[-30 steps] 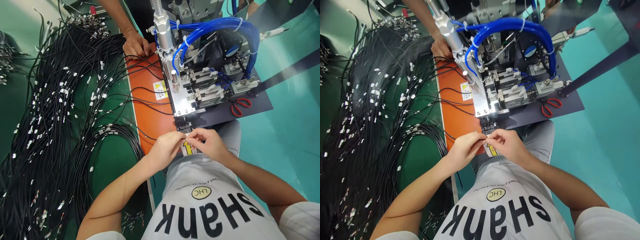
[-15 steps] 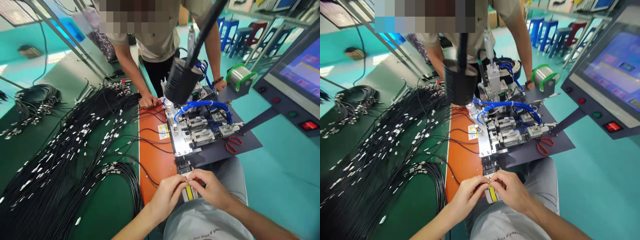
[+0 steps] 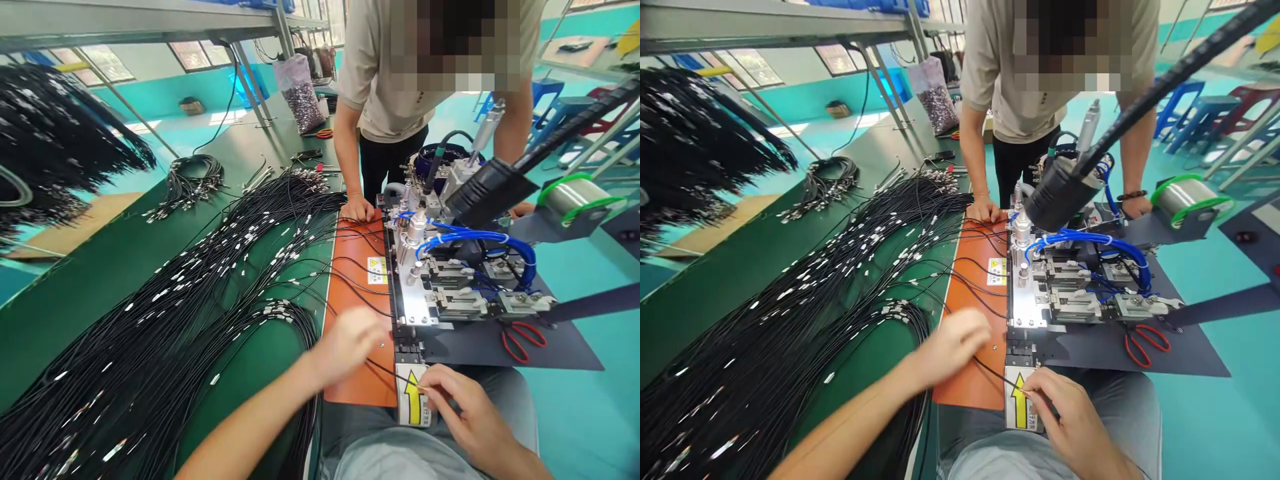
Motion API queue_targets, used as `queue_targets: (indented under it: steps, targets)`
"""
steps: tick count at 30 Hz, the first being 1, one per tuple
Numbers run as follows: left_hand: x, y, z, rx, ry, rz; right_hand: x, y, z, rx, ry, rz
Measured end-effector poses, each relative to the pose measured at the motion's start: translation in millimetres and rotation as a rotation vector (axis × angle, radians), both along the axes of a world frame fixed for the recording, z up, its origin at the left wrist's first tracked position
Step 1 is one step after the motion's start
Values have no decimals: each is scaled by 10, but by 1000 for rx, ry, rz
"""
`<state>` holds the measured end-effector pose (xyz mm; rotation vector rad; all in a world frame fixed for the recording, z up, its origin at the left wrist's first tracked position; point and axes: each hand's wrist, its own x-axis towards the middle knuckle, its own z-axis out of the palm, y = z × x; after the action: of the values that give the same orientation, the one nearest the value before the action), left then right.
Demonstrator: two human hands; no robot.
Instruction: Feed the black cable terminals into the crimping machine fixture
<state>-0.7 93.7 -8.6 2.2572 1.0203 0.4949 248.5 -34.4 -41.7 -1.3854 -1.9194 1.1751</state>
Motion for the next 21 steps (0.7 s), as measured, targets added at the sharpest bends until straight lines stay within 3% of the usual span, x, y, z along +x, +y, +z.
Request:
queue_targets:
  steps: [3,6,8,14,21]
  targets:
    - [-556,924,130,156,369,457,-42,-21,-9,-30,28,-4]
    - [-1055,1649,123,113,537,681,-94,-41,-30,-38,44,1]
    - [-1253,1902,25,40,640,759,-120,-50,-49,-35,48,7]
    - [-1415,2040,-301,23,767,718,-124,-34,-81,-53,56,-15]
    - [-1304,2075,-327,85,792,658,-149,0,-25,-70,31,-22]
